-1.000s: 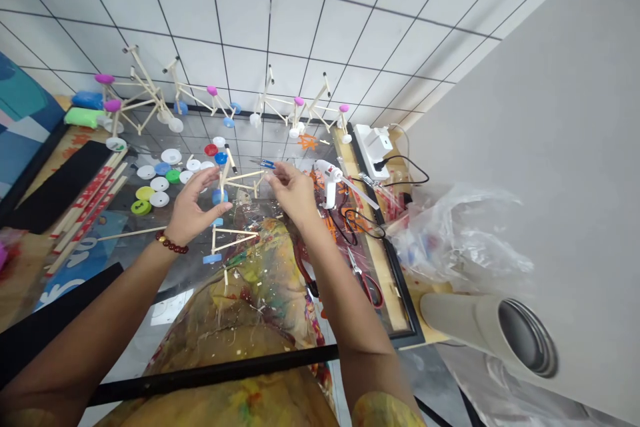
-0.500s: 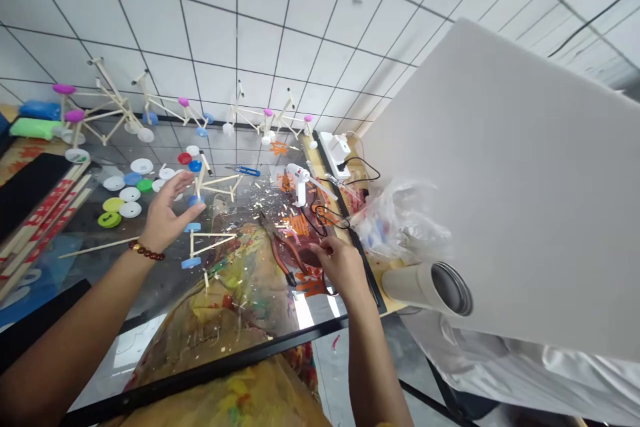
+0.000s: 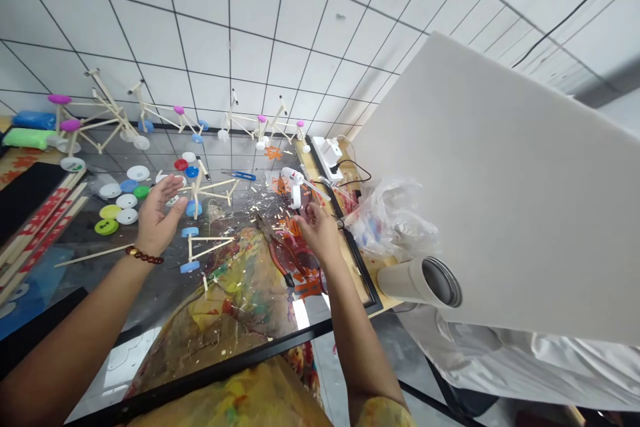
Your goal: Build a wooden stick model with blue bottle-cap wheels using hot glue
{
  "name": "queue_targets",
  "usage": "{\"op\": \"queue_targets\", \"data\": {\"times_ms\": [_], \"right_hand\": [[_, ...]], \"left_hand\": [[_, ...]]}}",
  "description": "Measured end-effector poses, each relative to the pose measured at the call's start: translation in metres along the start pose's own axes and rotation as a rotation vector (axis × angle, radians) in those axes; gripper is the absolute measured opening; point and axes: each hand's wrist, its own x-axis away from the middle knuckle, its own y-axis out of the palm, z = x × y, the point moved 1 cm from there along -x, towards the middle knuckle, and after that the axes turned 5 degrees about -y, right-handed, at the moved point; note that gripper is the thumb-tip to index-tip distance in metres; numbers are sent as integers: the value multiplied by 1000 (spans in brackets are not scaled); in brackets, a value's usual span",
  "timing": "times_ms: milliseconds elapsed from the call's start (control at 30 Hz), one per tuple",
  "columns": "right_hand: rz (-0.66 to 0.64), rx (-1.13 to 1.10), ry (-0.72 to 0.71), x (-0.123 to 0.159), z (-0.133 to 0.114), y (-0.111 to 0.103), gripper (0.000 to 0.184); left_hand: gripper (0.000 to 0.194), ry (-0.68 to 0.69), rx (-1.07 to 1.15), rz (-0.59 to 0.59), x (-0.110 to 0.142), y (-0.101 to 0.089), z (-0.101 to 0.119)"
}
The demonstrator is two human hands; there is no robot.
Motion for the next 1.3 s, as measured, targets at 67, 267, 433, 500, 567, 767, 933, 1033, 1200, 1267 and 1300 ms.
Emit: {"op": "queue_targets", "data": {"times_ms": [67, 267, 433, 500, 567, 767, 933, 1033, 1200, 1267, 1300], "right_hand": [[66, 31, 14, -32, 4, 13, 45], [-29, -54, 120, -88, 6, 38, 41], [1, -35, 142, -81, 3, 29, 39], [35, -102, 129, -67, -2, 21, 39], [-3, -234, 99, -50, -12, 15, 38], [-313, -425, -101, -14, -59, 16, 43], [-384, -338, -280, -14, -83, 34, 41], [-322, -202, -277, -19, -83, 46, 44], [-288, -80, -297, -23, -81, 59, 42], [-295, -35, -268, -23, -81, 62, 43], [-303, -15, -252, -23, -81, 63, 43]], "left_hand": [[60, 19, -32, -25, 1, 0, 3], [75, 50, -157, -113, 4, 2, 5], [77, 14, -197, -154, 5, 2, 8], [76, 1, -199, -163, 4, 3, 9], [76, -6, -194, -166, 4, 3, 9], [73, -25, -184, -171, 5, 4, 9], [72, -36, -199, -175, 6, 4, 11], [72, -34, -188, -178, 6, 4, 11], [73, -41, -204, -192, 6, 4, 10], [74, -43, -208, -188, 6, 4, 10], [73, -45, -209, -188, 6, 4, 10]]}}
